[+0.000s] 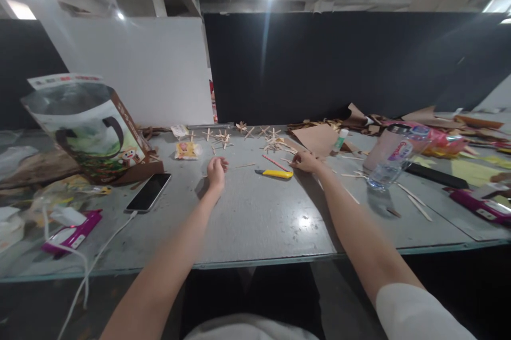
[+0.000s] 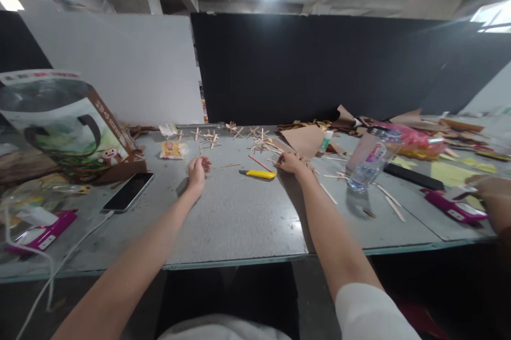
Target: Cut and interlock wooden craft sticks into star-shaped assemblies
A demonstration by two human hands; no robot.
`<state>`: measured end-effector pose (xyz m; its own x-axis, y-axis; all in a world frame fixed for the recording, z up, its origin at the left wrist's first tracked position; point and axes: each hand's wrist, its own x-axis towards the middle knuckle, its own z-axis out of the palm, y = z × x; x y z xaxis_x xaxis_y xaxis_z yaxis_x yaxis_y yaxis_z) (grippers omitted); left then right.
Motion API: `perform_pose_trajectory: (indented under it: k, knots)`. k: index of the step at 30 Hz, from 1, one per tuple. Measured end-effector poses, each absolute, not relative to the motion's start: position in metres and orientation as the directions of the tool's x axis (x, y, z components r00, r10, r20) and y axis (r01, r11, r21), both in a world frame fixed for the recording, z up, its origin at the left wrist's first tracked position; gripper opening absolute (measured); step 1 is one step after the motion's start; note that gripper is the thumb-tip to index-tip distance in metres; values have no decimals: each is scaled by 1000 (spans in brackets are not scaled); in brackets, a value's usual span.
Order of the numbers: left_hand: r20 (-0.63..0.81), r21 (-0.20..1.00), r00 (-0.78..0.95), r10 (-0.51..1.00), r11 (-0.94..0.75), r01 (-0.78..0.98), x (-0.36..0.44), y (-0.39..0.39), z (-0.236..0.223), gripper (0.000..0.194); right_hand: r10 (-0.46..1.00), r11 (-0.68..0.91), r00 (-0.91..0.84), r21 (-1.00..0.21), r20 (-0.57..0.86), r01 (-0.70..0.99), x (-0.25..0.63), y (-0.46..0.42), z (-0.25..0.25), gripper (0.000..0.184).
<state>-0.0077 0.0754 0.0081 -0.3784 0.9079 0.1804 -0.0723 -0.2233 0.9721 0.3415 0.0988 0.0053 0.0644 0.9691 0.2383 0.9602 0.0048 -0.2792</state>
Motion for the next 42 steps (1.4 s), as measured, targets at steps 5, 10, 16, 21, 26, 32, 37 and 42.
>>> perform_pose_trajectory:
  k: [5,10,16,21,26,32,37,42]
  knots:
    - [183,972,-377,908,-223,-67,-6,79,3,18,978,-66,101,-188,180,980,324,99,1,25]
    - [203,970,-353,913,-237,-56,-6,79,2,17,967,-64,102,-168,233,984,310,92,3,31]
    - [211,970,-320,924,-237,-44,-6,81,0,19,939,21,38,-166,341,986,291,86,19,38]
    - [219,974,-234,947,-228,-9,-3,83,-5,14,893,246,-169,-139,417,959,254,81,22,35]
    - [204,979,-113,972,-205,11,7,82,-10,15,816,461,-364,-125,449,879,218,74,12,29]
    - [201,980,21,979,-201,-10,12,78,-12,23,748,582,-460,-142,479,801,203,64,0,25]
    - [226,974,59,972,-223,-45,10,79,-13,30,713,639,-495,-171,496,750,203,63,-3,22]
    - [240,969,66,968,-236,-73,9,81,-13,32,684,683,-515,-205,517,701,204,65,-5,22]
